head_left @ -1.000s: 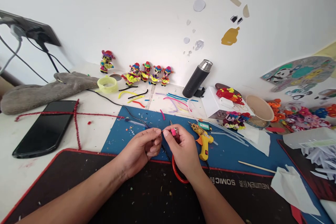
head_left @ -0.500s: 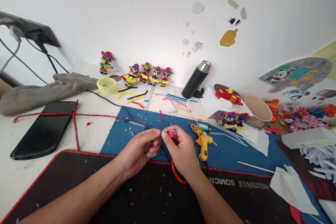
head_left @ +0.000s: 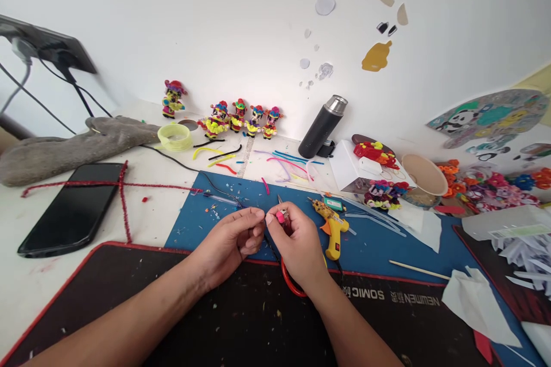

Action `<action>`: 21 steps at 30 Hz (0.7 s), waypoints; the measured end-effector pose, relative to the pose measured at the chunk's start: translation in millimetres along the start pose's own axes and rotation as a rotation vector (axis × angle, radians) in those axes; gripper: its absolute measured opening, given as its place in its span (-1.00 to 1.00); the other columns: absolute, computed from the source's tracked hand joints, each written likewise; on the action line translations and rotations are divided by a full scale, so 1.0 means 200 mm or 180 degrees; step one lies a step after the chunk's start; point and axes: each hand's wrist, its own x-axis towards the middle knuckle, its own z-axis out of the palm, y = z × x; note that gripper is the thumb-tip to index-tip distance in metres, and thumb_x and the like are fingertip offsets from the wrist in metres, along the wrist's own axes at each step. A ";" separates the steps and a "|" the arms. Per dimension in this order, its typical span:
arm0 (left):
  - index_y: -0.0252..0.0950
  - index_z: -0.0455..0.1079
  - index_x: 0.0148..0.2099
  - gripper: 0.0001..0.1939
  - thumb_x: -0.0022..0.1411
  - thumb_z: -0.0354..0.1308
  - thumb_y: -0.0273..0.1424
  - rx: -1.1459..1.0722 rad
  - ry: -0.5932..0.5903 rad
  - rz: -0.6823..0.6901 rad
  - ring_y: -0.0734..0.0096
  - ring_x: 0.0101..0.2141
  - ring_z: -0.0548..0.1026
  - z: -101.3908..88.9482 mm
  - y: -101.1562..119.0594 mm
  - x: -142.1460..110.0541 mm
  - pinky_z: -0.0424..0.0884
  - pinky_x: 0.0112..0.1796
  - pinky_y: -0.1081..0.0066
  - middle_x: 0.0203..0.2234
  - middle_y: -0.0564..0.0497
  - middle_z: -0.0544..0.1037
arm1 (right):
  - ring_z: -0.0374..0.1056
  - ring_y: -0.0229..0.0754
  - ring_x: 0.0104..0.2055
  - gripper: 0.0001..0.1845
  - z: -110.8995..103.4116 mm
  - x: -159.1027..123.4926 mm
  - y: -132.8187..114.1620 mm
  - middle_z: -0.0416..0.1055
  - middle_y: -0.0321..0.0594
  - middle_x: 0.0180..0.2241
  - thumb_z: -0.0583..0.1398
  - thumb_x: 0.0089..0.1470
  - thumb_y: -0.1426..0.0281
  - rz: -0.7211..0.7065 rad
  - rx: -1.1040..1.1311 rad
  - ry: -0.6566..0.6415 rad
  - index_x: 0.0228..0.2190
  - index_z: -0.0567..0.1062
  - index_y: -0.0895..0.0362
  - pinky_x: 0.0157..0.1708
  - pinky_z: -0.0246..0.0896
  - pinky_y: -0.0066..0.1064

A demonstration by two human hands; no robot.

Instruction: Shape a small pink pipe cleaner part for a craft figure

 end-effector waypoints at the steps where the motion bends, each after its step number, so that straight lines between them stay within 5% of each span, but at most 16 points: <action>1: -0.34 0.40 -0.43 -0.68 0.15 0.47 -0.31 -0.0012 0.0003 -0.0002 0.64 -0.60 0.17 0.00 0.00 0.00 0.07 -0.58 0.55 -0.57 0.14 0.32 | 0.21 -0.26 -0.48 -0.81 0.00 0.00 0.00 0.36 -0.35 -0.50 0.21 0.22 0.27 0.0001 0.0004 0.0002 -0.37 0.49 0.12 -0.49 0.09 -0.45; 9: -0.36 0.51 -0.33 -0.72 0.34 0.30 -0.24 -0.0399 0.0176 -0.0053 0.55 -0.58 0.30 0.00 0.02 0.02 0.26 -0.56 0.55 -0.53 0.06 0.41 | 0.22 -0.27 -0.49 -0.81 0.00 0.00 0.00 0.37 -0.35 -0.50 0.21 0.23 0.27 0.0011 0.0046 -0.0007 -0.37 0.50 0.12 -0.50 0.10 -0.45; 13: -0.37 0.57 -0.26 -0.62 0.50 0.09 -0.22 -0.0647 0.0317 0.0122 0.31 -0.30 0.57 0.02 0.04 0.02 0.55 -0.21 0.40 -0.34 -0.14 0.60 | 0.26 -0.25 -0.45 -0.82 0.01 0.00 0.00 0.42 -0.33 -0.47 0.21 0.23 0.29 -0.0034 0.0072 -0.0054 -0.36 0.51 0.12 -0.44 0.19 -0.45; 17: -0.40 0.60 -0.11 -0.42 0.55 -0.08 -0.05 -0.0840 0.0136 0.0057 0.11 0.00 0.60 0.04 0.06 0.00 0.50 0.07 0.25 -0.03 -0.31 0.66 | 0.22 -0.26 -0.49 -0.84 0.03 -0.02 0.00 0.36 -0.37 -0.52 0.21 0.22 0.31 -0.0022 -0.0031 -0.0170 -0.38 0.50 0.11 -0.48 0.14 -0.45; 21: -0.40 0.58 -0.01 -0.32 0.52 -0.14 0.07 -0.0864 0.0016 0.0001 -0.01 0.17 0.52 0.04 0.06 -0.02 0.47 0.12 0.16 0.15 -0.36 0.59 | 0.23 -0.27 -0.51 -0.90 0.07 -0.04 0.03 0.39 -0.38 -0.52 0.22 0.19 0.35 0.0028 -0.0117 -0.0388 -0.37 0.50 0.10 -0.50 0.11 -0.45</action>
